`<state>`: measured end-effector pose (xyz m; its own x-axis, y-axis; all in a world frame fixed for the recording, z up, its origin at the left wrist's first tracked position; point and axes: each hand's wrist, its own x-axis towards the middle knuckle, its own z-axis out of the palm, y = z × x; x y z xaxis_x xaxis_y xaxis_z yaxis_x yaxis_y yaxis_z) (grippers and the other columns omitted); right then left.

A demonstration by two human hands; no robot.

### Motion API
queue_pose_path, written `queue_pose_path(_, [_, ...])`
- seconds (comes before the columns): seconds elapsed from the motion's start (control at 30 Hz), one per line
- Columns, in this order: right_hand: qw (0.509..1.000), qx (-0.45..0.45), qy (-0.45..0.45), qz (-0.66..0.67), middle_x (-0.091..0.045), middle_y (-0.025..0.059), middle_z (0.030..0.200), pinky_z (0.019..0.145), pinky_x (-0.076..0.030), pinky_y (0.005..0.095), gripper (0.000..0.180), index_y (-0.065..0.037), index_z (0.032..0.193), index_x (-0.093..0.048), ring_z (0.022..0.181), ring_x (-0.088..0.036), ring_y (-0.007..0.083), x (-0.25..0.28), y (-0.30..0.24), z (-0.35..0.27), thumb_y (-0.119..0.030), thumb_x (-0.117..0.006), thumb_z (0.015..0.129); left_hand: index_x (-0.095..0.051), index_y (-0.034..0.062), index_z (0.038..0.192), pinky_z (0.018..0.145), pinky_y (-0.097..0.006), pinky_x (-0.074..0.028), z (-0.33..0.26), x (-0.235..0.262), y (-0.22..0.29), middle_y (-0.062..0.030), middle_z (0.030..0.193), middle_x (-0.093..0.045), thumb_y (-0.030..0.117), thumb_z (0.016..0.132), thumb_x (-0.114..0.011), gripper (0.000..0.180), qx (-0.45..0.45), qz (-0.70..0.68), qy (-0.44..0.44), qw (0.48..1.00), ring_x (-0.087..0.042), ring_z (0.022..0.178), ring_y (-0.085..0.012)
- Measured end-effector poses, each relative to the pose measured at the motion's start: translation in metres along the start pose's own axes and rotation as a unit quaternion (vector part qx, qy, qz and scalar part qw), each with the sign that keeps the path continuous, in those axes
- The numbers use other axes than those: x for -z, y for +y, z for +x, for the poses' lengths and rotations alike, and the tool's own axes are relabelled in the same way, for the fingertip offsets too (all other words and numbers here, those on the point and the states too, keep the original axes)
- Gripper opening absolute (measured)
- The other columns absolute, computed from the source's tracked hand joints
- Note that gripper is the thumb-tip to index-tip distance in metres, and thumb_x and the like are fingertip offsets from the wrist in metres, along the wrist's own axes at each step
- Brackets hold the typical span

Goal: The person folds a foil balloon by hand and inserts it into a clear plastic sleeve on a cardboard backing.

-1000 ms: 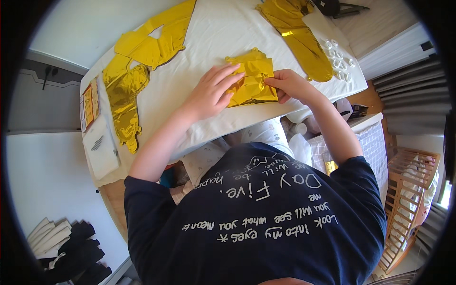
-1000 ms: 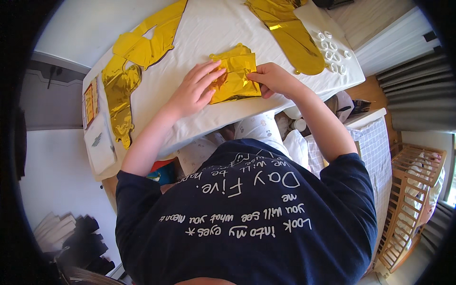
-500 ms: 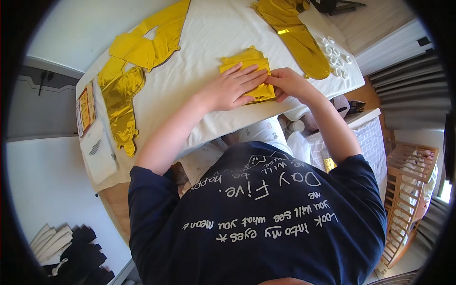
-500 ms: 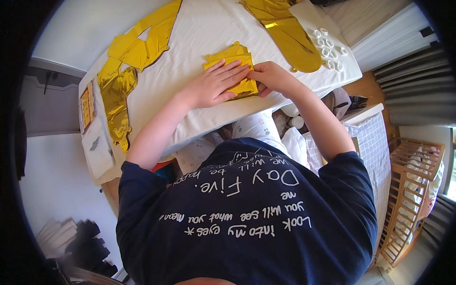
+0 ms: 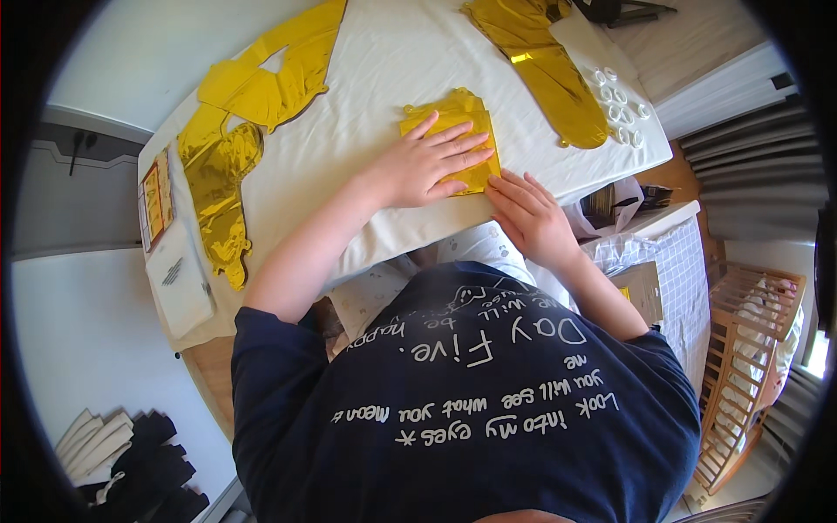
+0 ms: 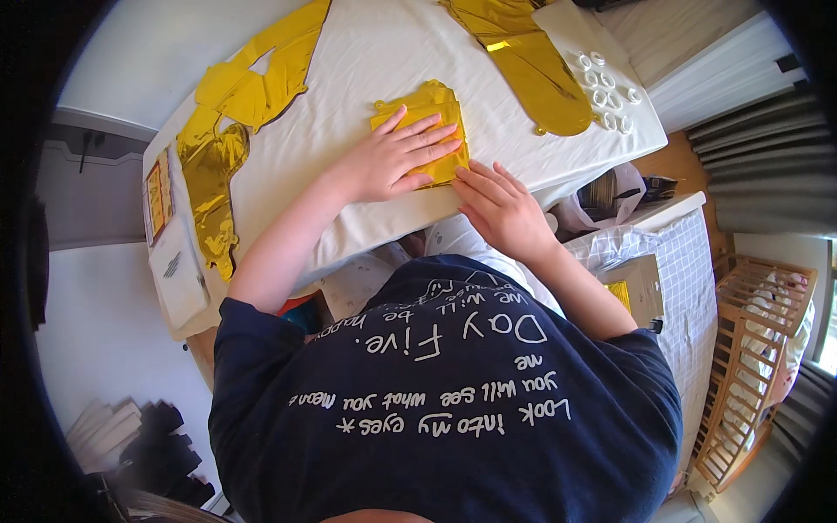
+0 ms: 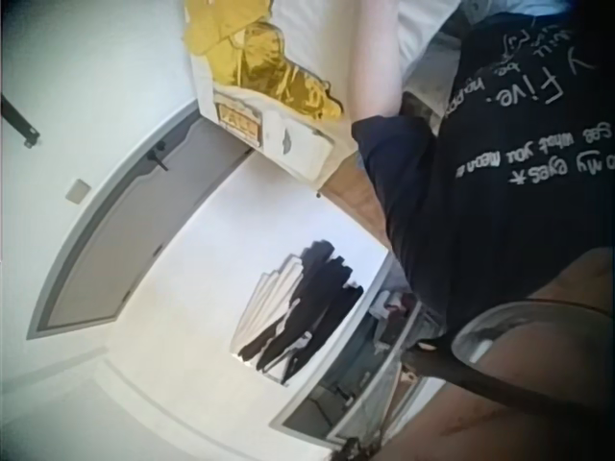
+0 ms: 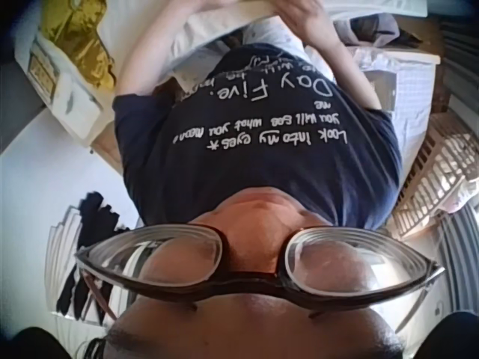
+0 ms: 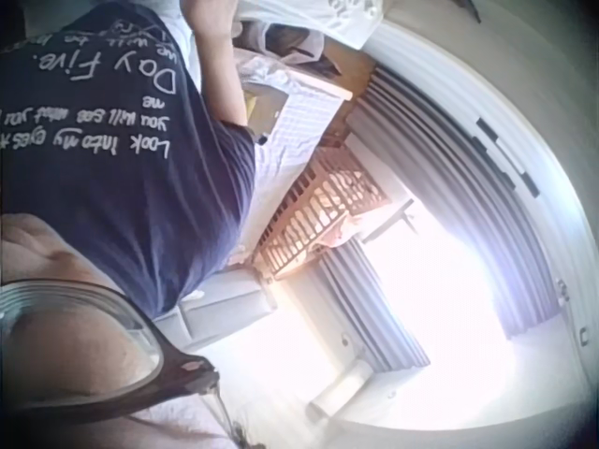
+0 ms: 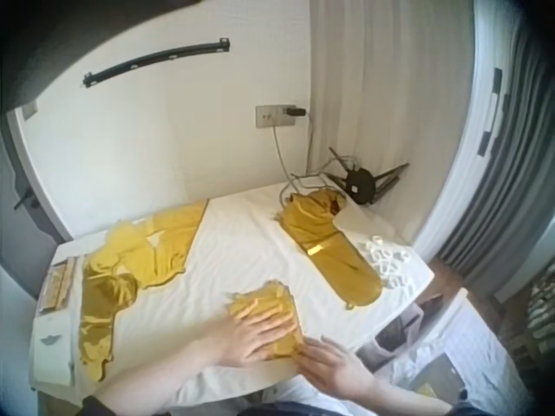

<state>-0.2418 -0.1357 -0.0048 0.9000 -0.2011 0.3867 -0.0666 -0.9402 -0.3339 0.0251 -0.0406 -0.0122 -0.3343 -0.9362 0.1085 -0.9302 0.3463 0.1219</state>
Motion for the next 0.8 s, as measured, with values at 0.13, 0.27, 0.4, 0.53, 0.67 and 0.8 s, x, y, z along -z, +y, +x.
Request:
queue_pose_path(0.13, [1.000,-0.007,0.005,0.000,-0.063,0.0110,0.144,0.117,-0.042,0.0518,0.046,-0.007,0.137,-0.066,0.139,-0.057,0.0298,-0.010,0.003,-0.011,-0.015,-0.074,0.092,-0.035,0.0304,0.164,0.127,-0.064,-0.011,0.000,0.001,0.001,0.0039,0.172,-0.030,0.051,0.105,-0.051,0.065,-0.002,0.007,0.003,1.000,-0.025,0.159,-0.0225])
queue_pose_path(0.27, [0.999,0.003,0.012,-0.052,-0.062,0.0090,0.146,0.123,-0.032,0.0526,0.048,-0.009,0.140,-0.065,0.142,-0.054,0.0275,-0.017,0.006,-0.020,-0.017,-0.073,0.093,-0.037,0.0314,0.163,0.127,-0.065,-0.007,0.002,0.001,0.001,0.0038,0.171,-0.032,0.049,0.103,-0.056,0.066,-0.001,-0.011,0.001,1.000,-0.026,0.159,-0.0236])
queue_pose_path(0.4, [0.998,0.006,0.022,-0.056,-0.065,0.0082,0.143,0.124,-0.030,0.0533,0.042,-0.009,0.136,-0.068,0.140,-0.056,0.0266,-0.016,0.007,-0.017,-0.016,-0.071,0.094,-0.036,0.0350,0.163,0.126,-0.067,-0.011,0.003,0.000,-0.001,0.0060,0.172,-0.029,0.058,0.104,-0.049,0.064,-0.006,0.012,0.000,1.000,-0.025,0.159,-0.0210])
queue_pose_path(0.53, [1.000,-0.016,0.008,-0.005,-0.067,0.0096,0.138,0.124,-0.031,0.0531,0.033,-0.008,0.129,-0.071,0.136,-0.058,0.0277,-0.002,0.007,0.000,-0.014,-0.068,0.096,-0.036,0.0317,0.163,0.126,-0.066,-0.012,0.001,-0.004,-0.004,0.0054,0.172,-0.030,0.059,0.102,-0.052,0.069,0.005,-0.011,-0.001,1.000,-0.025,0.159,-0.0197])
queue_pose_path(0.67, [0.986,-0.099,0.035,0.129,-0.062,0.0145,0.144,0.124,-0.030,0.0550,0.039,-0.005,0.136,-0.063,0.136,-0.057,0.0332,-0.010,0.003,0.045,-0.016,-0.066,0.098,-0.036,0.0243,0.163,0.127,-0.065,-0.013,0.005,0.005,-0.003,0.0021,0.169,-0.035,0.059,0.100,-0.056,0.074,0.005,0.011,-0.062,0.998,-0.025,0.159,-0.0202])
queue_pose_path(0.8, [0.993,-0.108,0.040,0.003,-0.044,0.0185,0.160,0.124,-0.028,0.0572,0.067,-0.006,0.157,-0.041,0.149,-0.042,0.0363,-0.031,0.001,0.069,-0.039,-0.063,0.102,-0.037,0.0179,0.160,0.127,-0.063,-0.016,0.002,-0.001,-0.003,-0.0044,0.166,-0.039,0.058,0.099,-0.058,0.076,0.010,0.007,-0.015,1.000,-0.026,0.159,-0.0235])
